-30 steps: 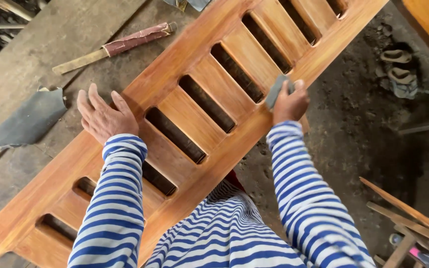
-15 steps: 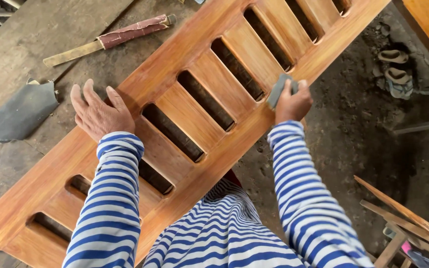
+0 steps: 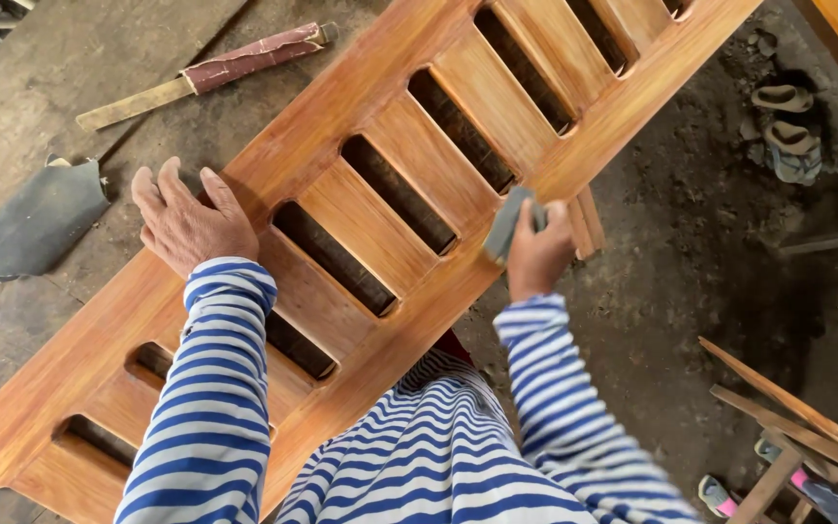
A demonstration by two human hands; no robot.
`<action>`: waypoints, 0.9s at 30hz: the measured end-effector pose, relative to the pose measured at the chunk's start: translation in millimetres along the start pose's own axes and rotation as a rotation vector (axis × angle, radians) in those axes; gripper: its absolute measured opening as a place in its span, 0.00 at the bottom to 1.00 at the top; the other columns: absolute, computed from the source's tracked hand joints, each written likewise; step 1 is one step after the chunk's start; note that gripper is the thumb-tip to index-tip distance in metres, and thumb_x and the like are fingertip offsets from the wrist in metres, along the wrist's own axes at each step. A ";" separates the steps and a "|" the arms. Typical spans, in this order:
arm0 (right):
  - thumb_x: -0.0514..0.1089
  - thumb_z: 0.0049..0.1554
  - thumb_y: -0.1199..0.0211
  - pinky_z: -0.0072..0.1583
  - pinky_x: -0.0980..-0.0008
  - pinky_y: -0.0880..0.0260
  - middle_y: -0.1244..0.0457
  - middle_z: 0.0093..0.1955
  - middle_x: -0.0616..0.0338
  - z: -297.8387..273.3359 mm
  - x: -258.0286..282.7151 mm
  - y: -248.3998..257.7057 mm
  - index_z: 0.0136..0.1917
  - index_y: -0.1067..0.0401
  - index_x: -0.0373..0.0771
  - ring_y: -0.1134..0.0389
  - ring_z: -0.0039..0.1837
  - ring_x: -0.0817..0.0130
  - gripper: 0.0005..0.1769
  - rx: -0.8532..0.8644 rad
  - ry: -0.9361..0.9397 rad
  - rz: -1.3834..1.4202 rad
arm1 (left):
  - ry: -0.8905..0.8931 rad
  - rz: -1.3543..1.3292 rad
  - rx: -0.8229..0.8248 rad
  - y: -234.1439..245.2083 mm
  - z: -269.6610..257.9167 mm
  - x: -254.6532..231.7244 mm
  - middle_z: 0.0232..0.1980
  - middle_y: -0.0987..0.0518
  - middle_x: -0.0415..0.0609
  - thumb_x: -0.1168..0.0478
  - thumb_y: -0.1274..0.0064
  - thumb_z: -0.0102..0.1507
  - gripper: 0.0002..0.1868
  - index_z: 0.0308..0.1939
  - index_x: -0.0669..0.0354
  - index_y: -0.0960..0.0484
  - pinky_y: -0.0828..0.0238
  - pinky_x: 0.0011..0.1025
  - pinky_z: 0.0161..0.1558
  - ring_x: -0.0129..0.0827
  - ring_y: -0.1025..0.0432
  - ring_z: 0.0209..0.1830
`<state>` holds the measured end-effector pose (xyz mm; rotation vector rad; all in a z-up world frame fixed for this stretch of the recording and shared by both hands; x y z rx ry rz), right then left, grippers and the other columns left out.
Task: The person sands a long, slatted wooden board using a sanding block. They systematically smooth the surface and edges of the board, moving along its length and working within the cutouts. The person also briefly flips the sanding block to use a different side during the process.
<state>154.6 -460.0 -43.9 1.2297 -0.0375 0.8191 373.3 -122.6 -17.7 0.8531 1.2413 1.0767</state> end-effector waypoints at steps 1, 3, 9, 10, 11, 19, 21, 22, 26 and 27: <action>0.47 0.54 0.28 0.40 0.49 0.31 0.36 0.29 0.44 -9.5 0.9 4.2 0.38 0.30 0.39 0.30 0.37 0.40 0.14 0.024 -0.003 0.009 | 0.002 -0.010 0.001 -0.4 0.4 0.1 0.69 0.36 0.51 0.45 0.55 0.74 0.18 0.63 0.47 0.29 0.38 0.47 0.60 0.46 0.31 0.65; 0.48 0.54 0.27 0.40 0.51 0.31 0.36 0.29 0.46 -15.7 3.3 9.6 0.37 0.30 0.41 0.30 0.37 0.42 0.14 0.053 -0.010 0.016 | 0.004 -0.016 0.008 -0.2 -2.2 1.4 0.69 0.37 0.52 0.45 0.55 0.74 0.18 0.63 0.47 0.28 0.38 0.48 0.60 0.47 0.31 0.65; 0.49 0.52 0.25 0.39 0.53 0.31 0.37 0.28 0.51 57.7 -13.2 -28.4 0.36 0.32 0.42 0.30 0.36 0.45 0.16 -0.058 0.102 0.000 | 0.023 -0.009 0.012 -0.1 -0.6 -2.6 0.69 0.38 0.50 0.45 0.56 0.75 0.17 0.62 0.48 0.28 0.38 0.49 0.62 0.46 0.33 0.67; 0.50 0.52 0.25 0.39 0.51 0.30 0.36 0.28 0.50 70.8 -19.1 -36.3 0.36 0.31 0.43 0.29 0.36 0.44 0.16 -0.046 0.094 -0.026 | 0.013 -0.006 -0.002 -0.8 -1.4 -1.6 0.69 0.37 0.50 0.45 0.55 0.75 0.17 0.61 0.48 0.27 0.38 0.49 0.61 0.46 0.34 0.67; 0.50 0.51 0.26 0.39 0.50 0.30 0.35 0.28 0.49 83.4 -24.2 -44.1 0.36 0.31 0.43 0.29 0.37 0.43 0.16 -0.033 0.086 -0.052 | 0.002 -0.003 -0.015 -1.3 -1.8 0.1 0.68 0.37 0.50 0.45 0.54 0.74 0.17 0.60 0.48 0.27 0.38 0.48 0.60 0.46 0.34 0.67; 0.49 0.54 0.28 0.41 0.51 0.29 0.36 0.29 0.48 16.5 -4.3 -10.8 0.38 0.31 0.43 0.28 0.38 0.43 0.14 0.012 0.011 -0.037 | -0.004 0.001 -0.030 -6.7 -2.5 1.5 0.67 0.35 0.49 0.45 0.53 0.74 0.16 0.58 0.47 0.26 0.37 0.46 0.59 0.45 0.35 0.67; 0.49 0.55 0.28 0.41 0.53 0.29 0.36 0.29 0.50 4.5 0.4 -9.5 0.38 0.31 0.43 0.29 0.38 0.43 0.14 0.038 -0.013 0.011 | 0.002 0.010 -0.036 -4.2 -0.4 6.4 0.67 0.35 0.49 0.45 0.52 0.73 0.16 0.58 0.46 0.25 0.37 0.46 0.59 0.45 0.35 0.67; 0.48 0.55 0.29 0.41 0.52 0.29 0.36 0.29 0.50 7.8 1.3 -9.4 0.38 0.31 0.43 0.29 0.37 0.44 0.13 0.037 0.016 -0.023 | -0.002 0.003 -0.033 -4.6 -0.3 5.2 0.67 0.35 0.49 0.45 0.53 0.73 0.15 0.58 0.46 0.25 0.37 0.46 0.58 0.44 0.35 0.67; 0.51 0.52 0.27 0.42 0.50 0.28 0.36 0.29 0.47 51.1 -14.6 -36.2 0.37 0.31 0.46 0.28 0.38 0.43 0.14 -0.040 0.060 -0.102 | -0.001 -0.003 -0.048 -4.2 -1.8 -0.8 0.67 0.35 0.49 0.46 0.52 0.73 0.15 0.57 0.46 0.25 0.36 0.46 0.58 0.44 0.34 0.66; 0.51 0.52 0.27 0.42 0.50 0.28 0.36 0.29 0.47 53.4 -18.5 -42.0 0.37 0.31 0.46 0.28 0.38 0.43 0.14 -0.036 0.057 -0.099 | -0.002 0.004 -0.048 -2.8 -3.1 5.7 0.67 0.35 0.49 0.46 0.52 0.73 0.15 0.57 0.46 0.25 0.36 0.46 0.58 0.44 0.34 0.66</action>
Point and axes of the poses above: each hand's wrist, its own z-axis towards the middle knuckle, its own y-axis out of the back of the hand, x = y × z, the point moved 1 cm from there along z, towards the middle knuckle
